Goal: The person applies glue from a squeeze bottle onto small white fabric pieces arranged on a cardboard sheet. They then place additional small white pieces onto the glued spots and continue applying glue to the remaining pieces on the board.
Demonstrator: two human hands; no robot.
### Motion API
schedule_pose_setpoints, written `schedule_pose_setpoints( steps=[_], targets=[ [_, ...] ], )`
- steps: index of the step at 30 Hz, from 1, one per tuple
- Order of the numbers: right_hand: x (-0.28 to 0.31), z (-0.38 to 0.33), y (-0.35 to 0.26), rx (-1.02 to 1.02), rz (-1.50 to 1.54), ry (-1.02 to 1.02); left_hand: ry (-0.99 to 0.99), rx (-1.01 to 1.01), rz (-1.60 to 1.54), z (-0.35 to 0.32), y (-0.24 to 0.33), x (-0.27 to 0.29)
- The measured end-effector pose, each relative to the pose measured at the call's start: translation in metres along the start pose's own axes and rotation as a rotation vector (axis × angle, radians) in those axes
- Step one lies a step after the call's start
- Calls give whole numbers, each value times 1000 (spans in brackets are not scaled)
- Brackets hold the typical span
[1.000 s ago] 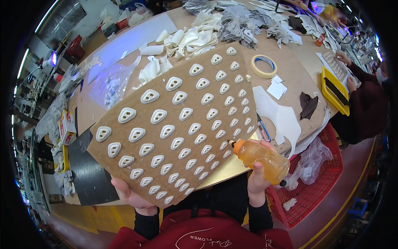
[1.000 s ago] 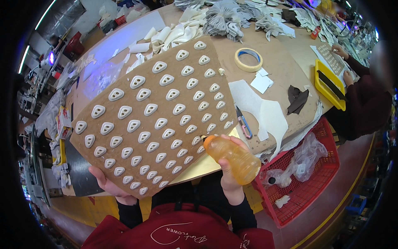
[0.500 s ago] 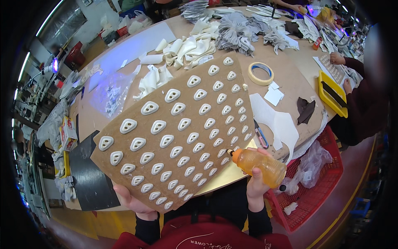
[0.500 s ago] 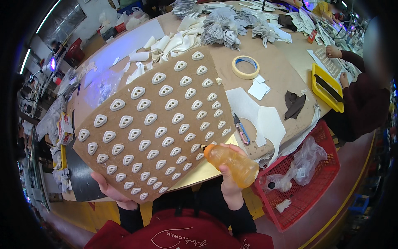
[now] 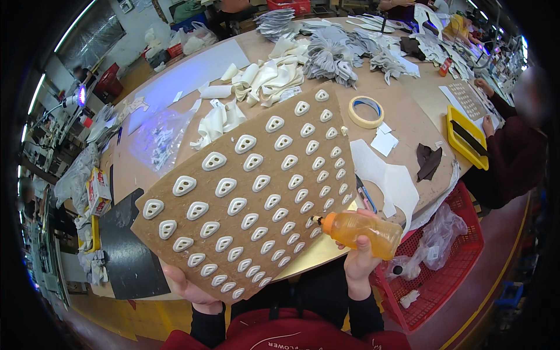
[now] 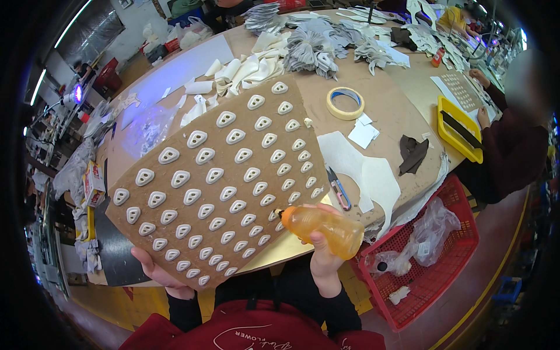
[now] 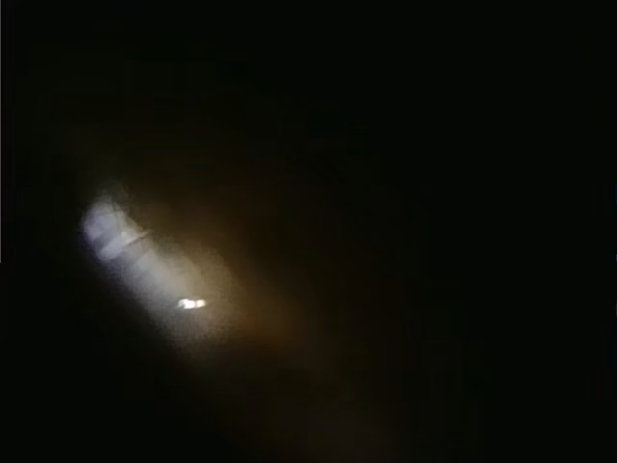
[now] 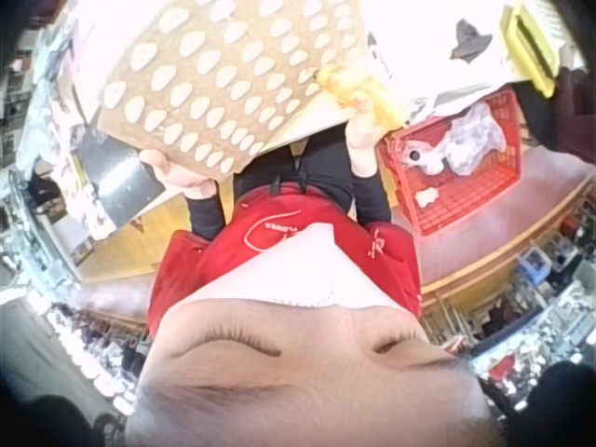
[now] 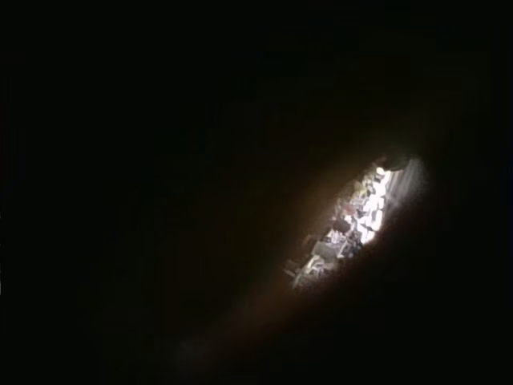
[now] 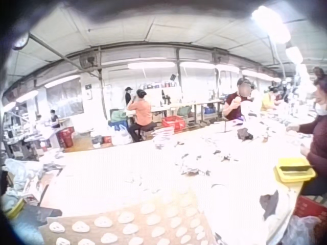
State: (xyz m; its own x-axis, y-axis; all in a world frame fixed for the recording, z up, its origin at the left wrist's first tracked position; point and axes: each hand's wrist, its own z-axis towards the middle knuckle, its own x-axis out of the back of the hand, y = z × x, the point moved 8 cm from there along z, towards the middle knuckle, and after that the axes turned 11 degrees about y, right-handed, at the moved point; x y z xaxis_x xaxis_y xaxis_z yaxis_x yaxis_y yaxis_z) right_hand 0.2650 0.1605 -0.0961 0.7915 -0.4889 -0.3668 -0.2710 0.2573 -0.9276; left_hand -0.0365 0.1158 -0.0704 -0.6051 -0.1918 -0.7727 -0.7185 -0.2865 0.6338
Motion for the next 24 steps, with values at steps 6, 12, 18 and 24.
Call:
schedule_pose_setpoints(
  steps=[6,12,18,24],
  targets=[
    [-7,-6,29,-430,416,-34,35,32,-31,4,-5,0],
    [20,3,44,-488,538,103,123,94,-82,9,-8,2],
    [18,3,35,-222,207,149,116,89,-92,9,-8,0],
    [-5,2,22,-93,145,81,117,86,-63,7,-6,0]
  ],
)
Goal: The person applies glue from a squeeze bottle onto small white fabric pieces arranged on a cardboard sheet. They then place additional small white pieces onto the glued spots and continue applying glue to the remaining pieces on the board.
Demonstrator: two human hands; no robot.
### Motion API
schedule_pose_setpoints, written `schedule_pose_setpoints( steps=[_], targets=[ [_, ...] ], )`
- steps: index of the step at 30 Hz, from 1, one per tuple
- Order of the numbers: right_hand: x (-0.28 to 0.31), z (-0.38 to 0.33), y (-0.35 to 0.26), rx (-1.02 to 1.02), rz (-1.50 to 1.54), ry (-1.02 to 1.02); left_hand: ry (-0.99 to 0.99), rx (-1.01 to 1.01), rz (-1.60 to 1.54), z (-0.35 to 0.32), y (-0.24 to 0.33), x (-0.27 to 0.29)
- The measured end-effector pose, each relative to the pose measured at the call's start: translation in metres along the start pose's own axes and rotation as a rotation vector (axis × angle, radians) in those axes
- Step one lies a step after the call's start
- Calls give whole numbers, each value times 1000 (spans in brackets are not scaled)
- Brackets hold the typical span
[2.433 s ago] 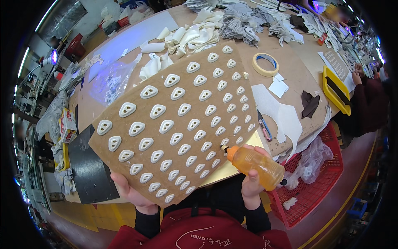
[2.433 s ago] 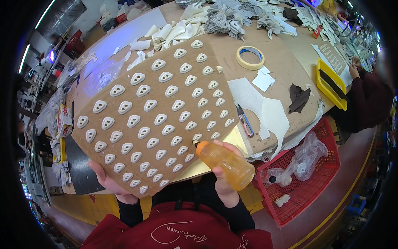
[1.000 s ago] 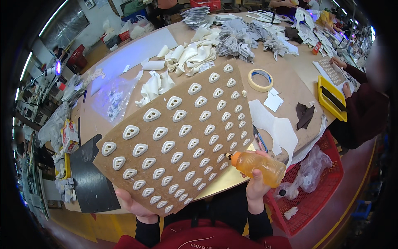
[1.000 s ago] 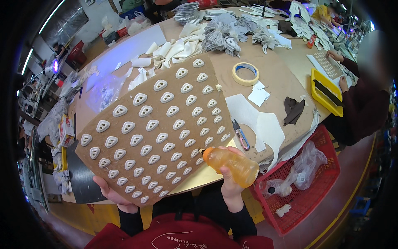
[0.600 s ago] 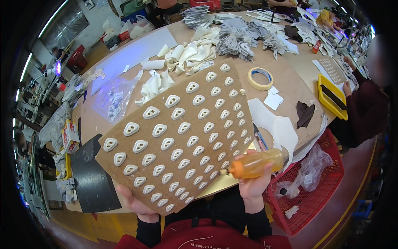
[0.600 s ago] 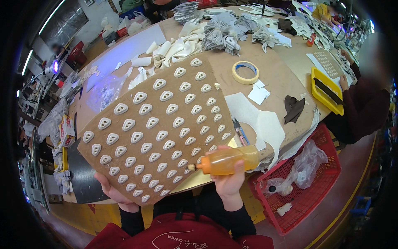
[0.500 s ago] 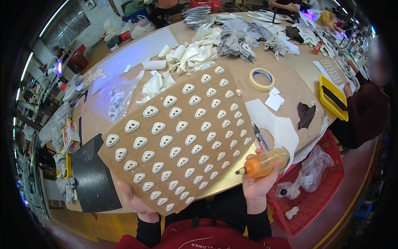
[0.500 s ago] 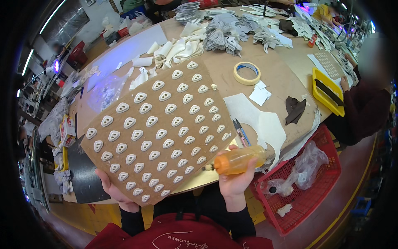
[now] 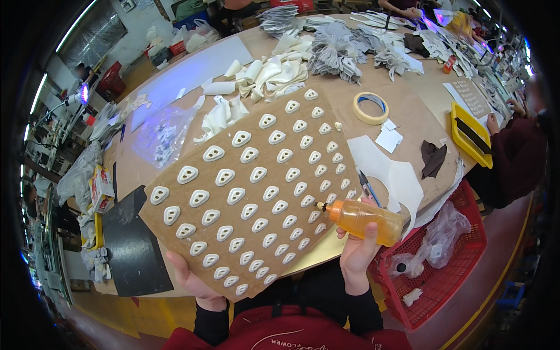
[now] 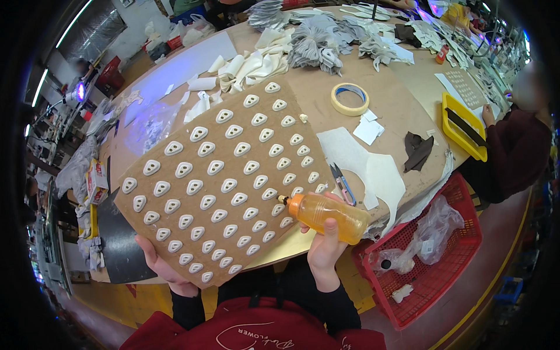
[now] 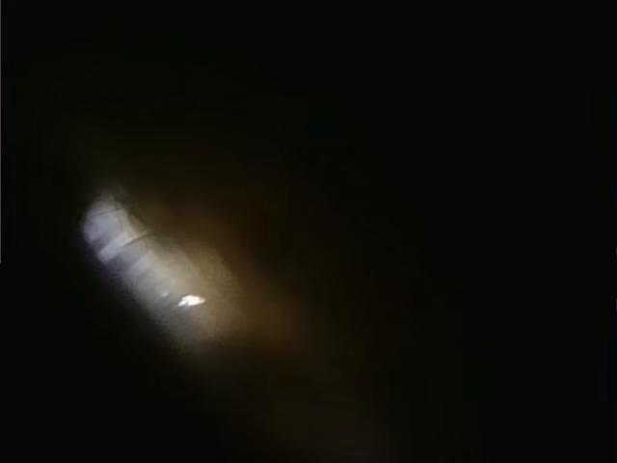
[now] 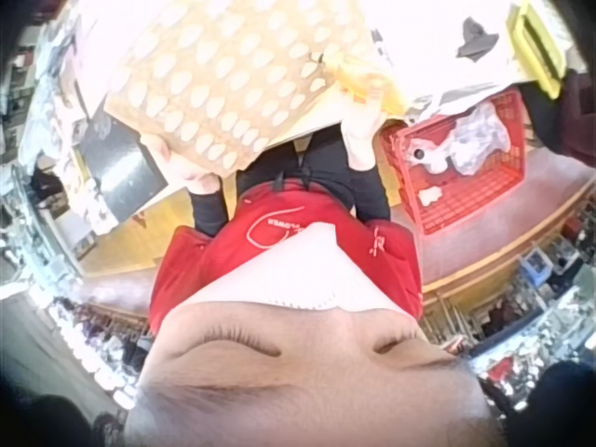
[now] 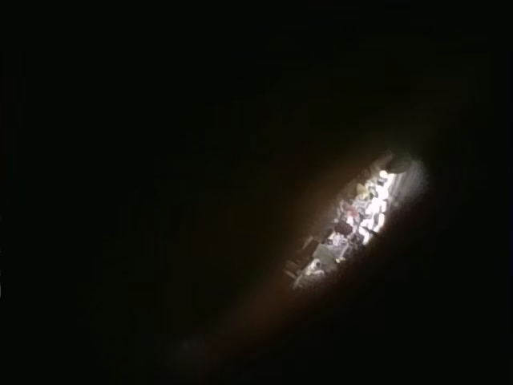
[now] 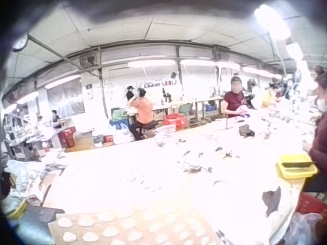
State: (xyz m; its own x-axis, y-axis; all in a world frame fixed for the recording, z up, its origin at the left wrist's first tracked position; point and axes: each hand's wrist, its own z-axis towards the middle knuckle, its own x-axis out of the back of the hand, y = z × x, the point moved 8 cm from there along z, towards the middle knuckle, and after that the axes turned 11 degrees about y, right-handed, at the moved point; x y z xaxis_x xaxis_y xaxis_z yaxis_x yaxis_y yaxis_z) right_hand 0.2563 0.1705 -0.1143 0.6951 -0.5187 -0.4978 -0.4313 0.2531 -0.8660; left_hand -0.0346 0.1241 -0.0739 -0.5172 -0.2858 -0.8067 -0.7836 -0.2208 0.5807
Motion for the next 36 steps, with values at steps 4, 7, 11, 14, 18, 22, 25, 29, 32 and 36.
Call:
schedule_pose_setpoints(
  steps=[4,7,11,14,18,22,25,29,32,36],
  targets=[
    [3,-1,1,-28,46,17,-35,-15,-14,-5,0,-4],
    [3,-4,2,-48,76,-3,-65,-9,-27,-8,1,-6],
    [-1,-9,-1,-45,78,-20,-70,-11,-18,-9,4,-1],
    [-3,-13,2,-30,86,-40,-78,-8,-12,-8,6,2],
    [-12,-18,-3,36,-5,-56,-77,-21,-13,-8,8,7],
    [-15,-23,-6,62,-27,-79,-120,1,-50,-10,8,3],
    [-17,-26,-12,100,-68,-93,-107,-17,-34,-12,9,3],
    [-21,-26,-21,177,-117,-134,-83,-64,50,-15,11,5],
    [-22,-25,-24,212,-150,-155,-96,-75,54,-17,11,5],
    [-29,-24,-30,110,-62,-243,-116,-65,65,-17,12,4]
  ],
)
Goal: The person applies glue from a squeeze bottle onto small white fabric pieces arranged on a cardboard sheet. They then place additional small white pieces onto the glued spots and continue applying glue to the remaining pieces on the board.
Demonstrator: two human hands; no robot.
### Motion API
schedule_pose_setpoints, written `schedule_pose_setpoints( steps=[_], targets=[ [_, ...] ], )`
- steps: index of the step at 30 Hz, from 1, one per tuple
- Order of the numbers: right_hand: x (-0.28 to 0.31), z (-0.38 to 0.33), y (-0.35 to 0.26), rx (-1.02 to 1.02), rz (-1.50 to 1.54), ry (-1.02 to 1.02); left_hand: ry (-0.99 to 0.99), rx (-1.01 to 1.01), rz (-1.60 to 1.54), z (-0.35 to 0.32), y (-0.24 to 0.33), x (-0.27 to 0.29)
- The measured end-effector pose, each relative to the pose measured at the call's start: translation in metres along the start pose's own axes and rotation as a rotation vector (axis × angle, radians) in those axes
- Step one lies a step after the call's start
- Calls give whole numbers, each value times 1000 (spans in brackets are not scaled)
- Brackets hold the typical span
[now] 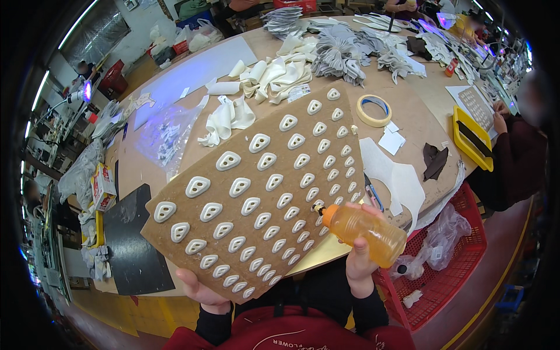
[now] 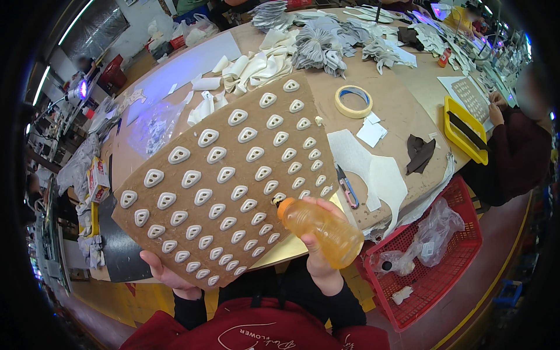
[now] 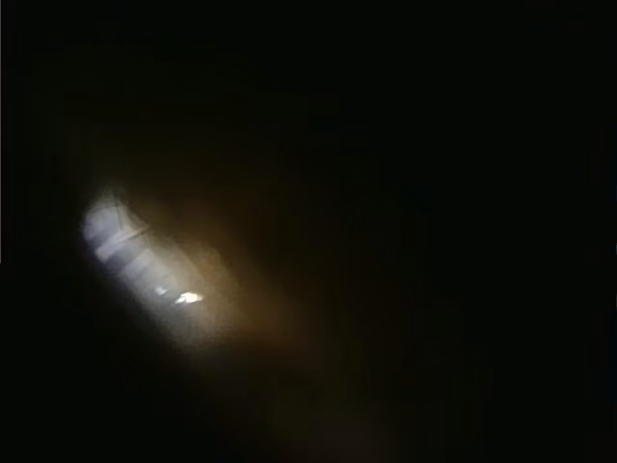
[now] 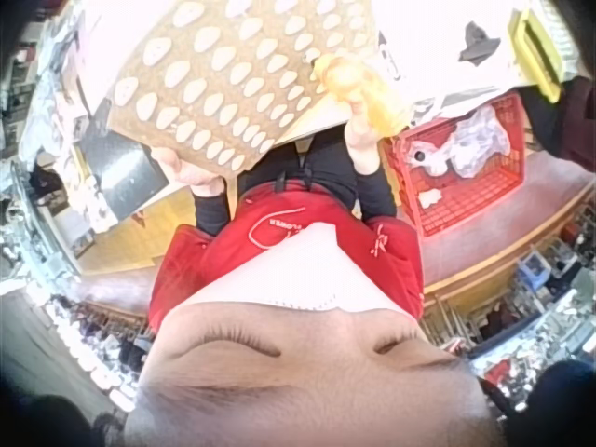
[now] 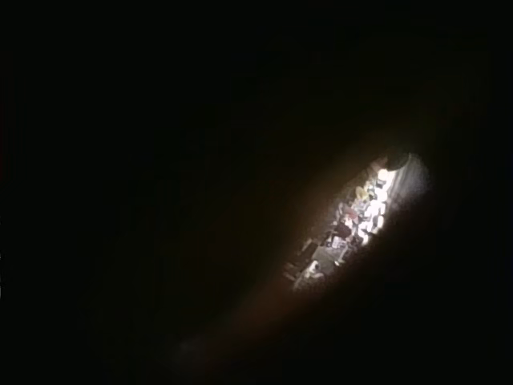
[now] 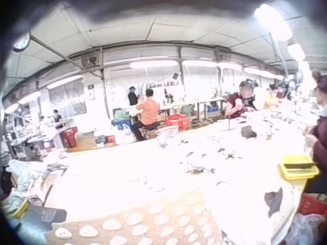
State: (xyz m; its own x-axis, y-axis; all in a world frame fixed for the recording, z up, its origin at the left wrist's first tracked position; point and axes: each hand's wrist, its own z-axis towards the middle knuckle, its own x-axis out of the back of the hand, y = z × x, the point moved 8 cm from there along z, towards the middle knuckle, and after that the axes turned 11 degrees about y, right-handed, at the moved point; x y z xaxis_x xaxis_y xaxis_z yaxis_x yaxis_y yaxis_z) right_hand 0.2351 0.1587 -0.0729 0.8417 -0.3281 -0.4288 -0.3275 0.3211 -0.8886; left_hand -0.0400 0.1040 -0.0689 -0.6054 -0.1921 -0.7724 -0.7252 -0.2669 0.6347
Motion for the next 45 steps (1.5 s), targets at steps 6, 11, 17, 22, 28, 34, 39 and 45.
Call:
schedule_pose_setpoints(
  steps=[6,11,17,22,28,34,39,45],
  targets=[
    [2,9,-3,27,-52,27,-38,0,-16,2,0,-8],
    [0,12,-3,-26,-14,-2,-22,6,0,3,1,-7],
    [14,22,7,-65,10,153,-4,11,7,5,-1,-10],
    [18,27,7,-37,0,200,3,24,11,5,-4,-7],
    [17,30,5,-40,17,184,17,8,-16,4,-6,-3],
    [15,32,4,-22,2,172,44,-42,11,5,-4,-4],
    [22,32,5,-10,-32,175,42,-35,13,5,-5,-5],
    [30,28,8,15,-56,165,-4,-19,5,5,-7,-10]
  ],
)
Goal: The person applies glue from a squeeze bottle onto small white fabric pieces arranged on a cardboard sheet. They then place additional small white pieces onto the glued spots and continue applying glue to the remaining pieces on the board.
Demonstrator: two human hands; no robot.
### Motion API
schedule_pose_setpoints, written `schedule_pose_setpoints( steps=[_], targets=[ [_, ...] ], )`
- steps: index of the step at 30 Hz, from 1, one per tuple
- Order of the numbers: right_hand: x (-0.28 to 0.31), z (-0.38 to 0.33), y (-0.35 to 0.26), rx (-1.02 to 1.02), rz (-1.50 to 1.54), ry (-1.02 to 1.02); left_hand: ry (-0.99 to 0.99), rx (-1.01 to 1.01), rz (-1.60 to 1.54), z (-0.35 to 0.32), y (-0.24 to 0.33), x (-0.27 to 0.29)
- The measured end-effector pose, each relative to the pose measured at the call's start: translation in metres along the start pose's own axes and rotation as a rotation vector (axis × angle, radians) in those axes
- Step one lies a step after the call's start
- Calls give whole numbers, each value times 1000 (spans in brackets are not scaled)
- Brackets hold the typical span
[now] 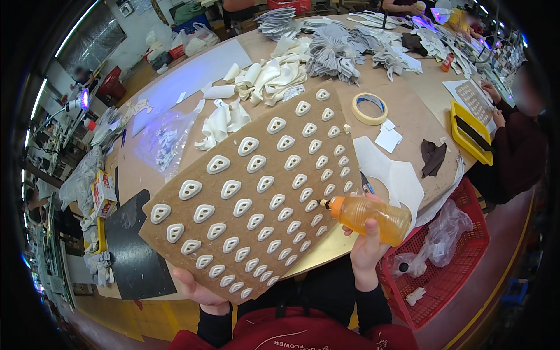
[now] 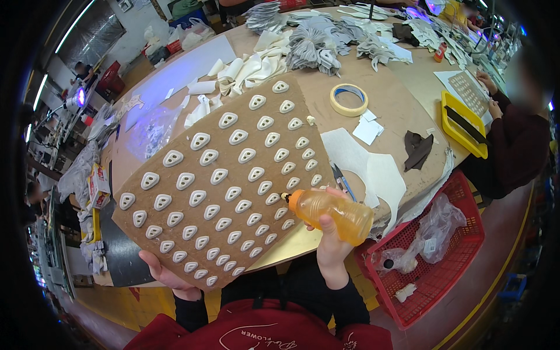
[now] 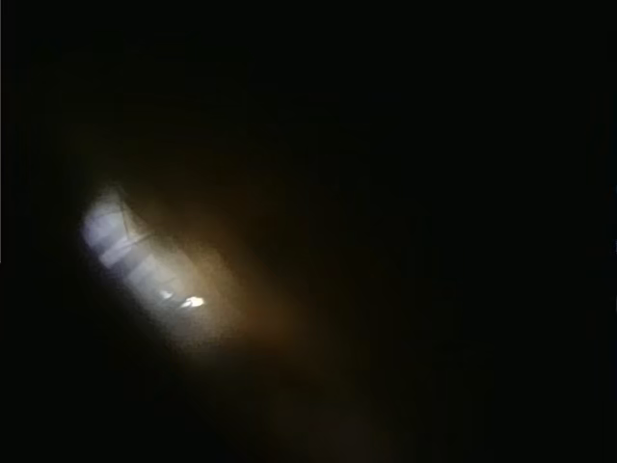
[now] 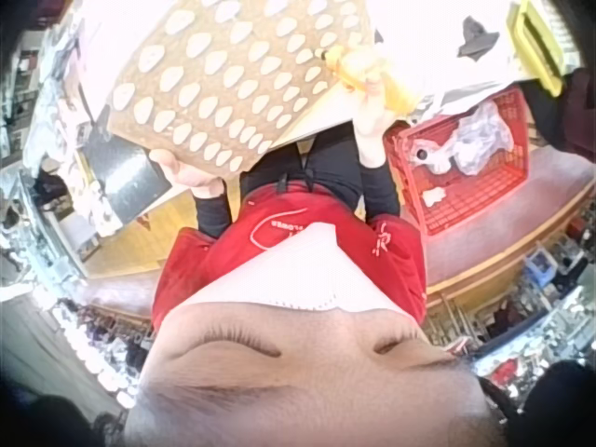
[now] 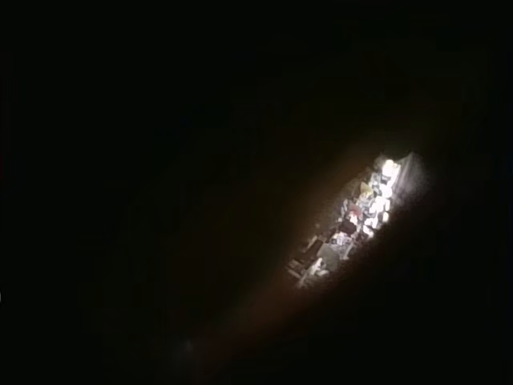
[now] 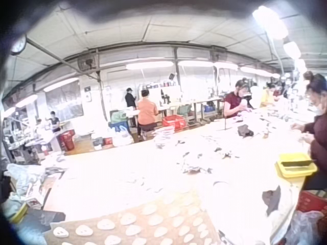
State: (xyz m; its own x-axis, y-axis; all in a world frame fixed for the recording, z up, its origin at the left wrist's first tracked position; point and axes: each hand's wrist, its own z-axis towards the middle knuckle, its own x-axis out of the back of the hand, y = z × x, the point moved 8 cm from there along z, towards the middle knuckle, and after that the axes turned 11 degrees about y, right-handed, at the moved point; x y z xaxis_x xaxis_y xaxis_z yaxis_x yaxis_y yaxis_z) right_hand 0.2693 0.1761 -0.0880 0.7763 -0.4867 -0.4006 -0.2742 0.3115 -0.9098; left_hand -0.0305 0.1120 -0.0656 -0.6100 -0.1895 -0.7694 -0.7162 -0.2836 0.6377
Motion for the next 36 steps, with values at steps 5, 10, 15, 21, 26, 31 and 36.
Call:
schedule_pose_setpoints(
  steps=[5,10,15,21,26,31,36],
  targets=[
    [-3,-8,-8,78,-4,-88,40,-19,8,-2,1,4],
    [-13,-14,-19,180,-62,-185,52,-28,29,-2,3,6],
    [-8,-17,-21,309,-175,-220,-8,28,7,-3,3,0],
    [-10,-18,-14,223,-71,-186,-1,23,11,-2,8,-2],
    [-12,-23,8,-275,127,-161,-11,23,-1,-3,10,-1],
    [-8,-22,27,-429,280,-53,-28,29,17,-4,9,-4],
    [-12,-11,12,-189,182,7,-7,25,20,-3,8,-2]
  ],
)
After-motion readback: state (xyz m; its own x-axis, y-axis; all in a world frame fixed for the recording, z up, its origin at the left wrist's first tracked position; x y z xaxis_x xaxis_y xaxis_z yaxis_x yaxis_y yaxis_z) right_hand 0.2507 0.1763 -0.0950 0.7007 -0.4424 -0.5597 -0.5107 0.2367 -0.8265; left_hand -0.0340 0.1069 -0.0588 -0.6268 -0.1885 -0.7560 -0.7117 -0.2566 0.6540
